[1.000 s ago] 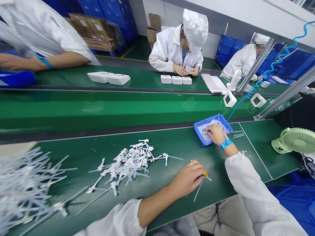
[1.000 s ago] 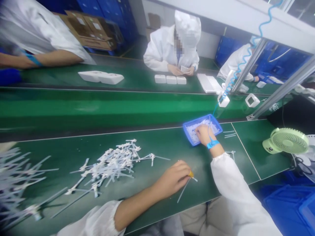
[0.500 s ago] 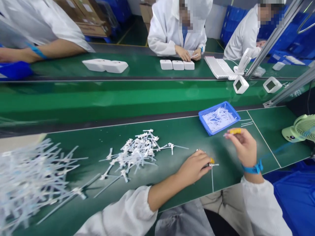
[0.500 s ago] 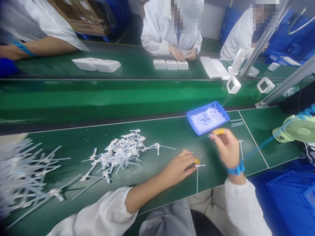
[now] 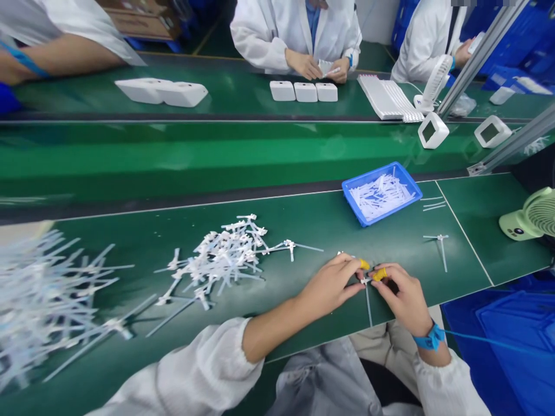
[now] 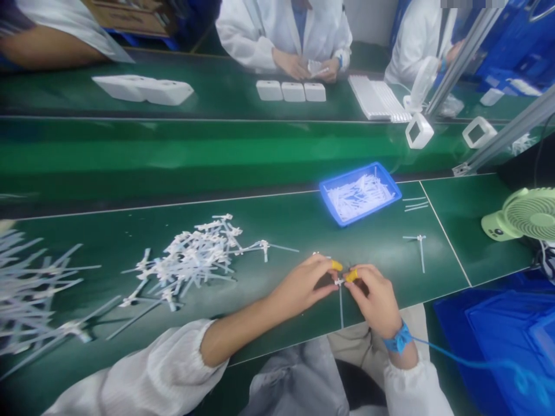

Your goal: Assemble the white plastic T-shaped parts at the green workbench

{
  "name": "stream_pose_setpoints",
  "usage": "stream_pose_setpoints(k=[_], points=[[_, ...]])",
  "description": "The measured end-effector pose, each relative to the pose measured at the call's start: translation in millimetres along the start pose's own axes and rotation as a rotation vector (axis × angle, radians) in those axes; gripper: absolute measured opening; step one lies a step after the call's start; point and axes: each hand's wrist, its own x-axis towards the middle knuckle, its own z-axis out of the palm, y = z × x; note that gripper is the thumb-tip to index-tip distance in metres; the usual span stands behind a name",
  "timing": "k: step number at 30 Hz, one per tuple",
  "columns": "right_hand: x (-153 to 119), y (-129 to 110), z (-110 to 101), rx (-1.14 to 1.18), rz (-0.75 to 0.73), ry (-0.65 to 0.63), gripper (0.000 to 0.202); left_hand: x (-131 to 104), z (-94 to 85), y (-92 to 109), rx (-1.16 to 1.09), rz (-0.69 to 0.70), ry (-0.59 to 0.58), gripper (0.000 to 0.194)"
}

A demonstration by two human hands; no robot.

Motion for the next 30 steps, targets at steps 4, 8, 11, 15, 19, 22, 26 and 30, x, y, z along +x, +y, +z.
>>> stream_pose_setpoints(k=[4,8,11,15,19,22,26,30], points=[[-0.1,-2.9,1.6,-0.014,0.002,0.009,0.009,-0.6,-0.3,0.0,0.002,-0.001,-0.009,0.016],[-2.5,-4.4,1.0,0.008,-0.050,0.008,0.011,-1.2,-0.5,-0.5,0.003,0.005,-0.015,0.018],[-2.9,-5.9,0.4,-0.032,-0.063,-0.038,0.013,-1.5,-0.6,-0.8,0.005,0.015,-0.026,0.021],[-0.8,-8.9,1.2,-0.086,-0.069,-0.066,0.015,-1.7,-0.9,0.0,-0.004,0.003,-0.037,0.020],[2.9,-10.9,3.5,-0.127,-0.096,-0.079,0.013,-1.5,-1.2,1.4,-0.012,-0.002,-0.026,0.019],[5.0,-11.0,4.2,-0.124,-0.107,-0.105,0.014,-1.2,-2.2,2.8,-0.025,-0.012,-0.011,0.017],[5.1,-9.7,2.6,-0.117,-0.094,-0.129,0.014,-0.6,-4.5,4.2,-0.053,-0.022,0.002,0.014],[3.7,-8.3,1.5,-0.116,-0.066,-0.139,0.011,-0.6,-4.7,3.9,-0.059,-0.012,0.010,0.012]])
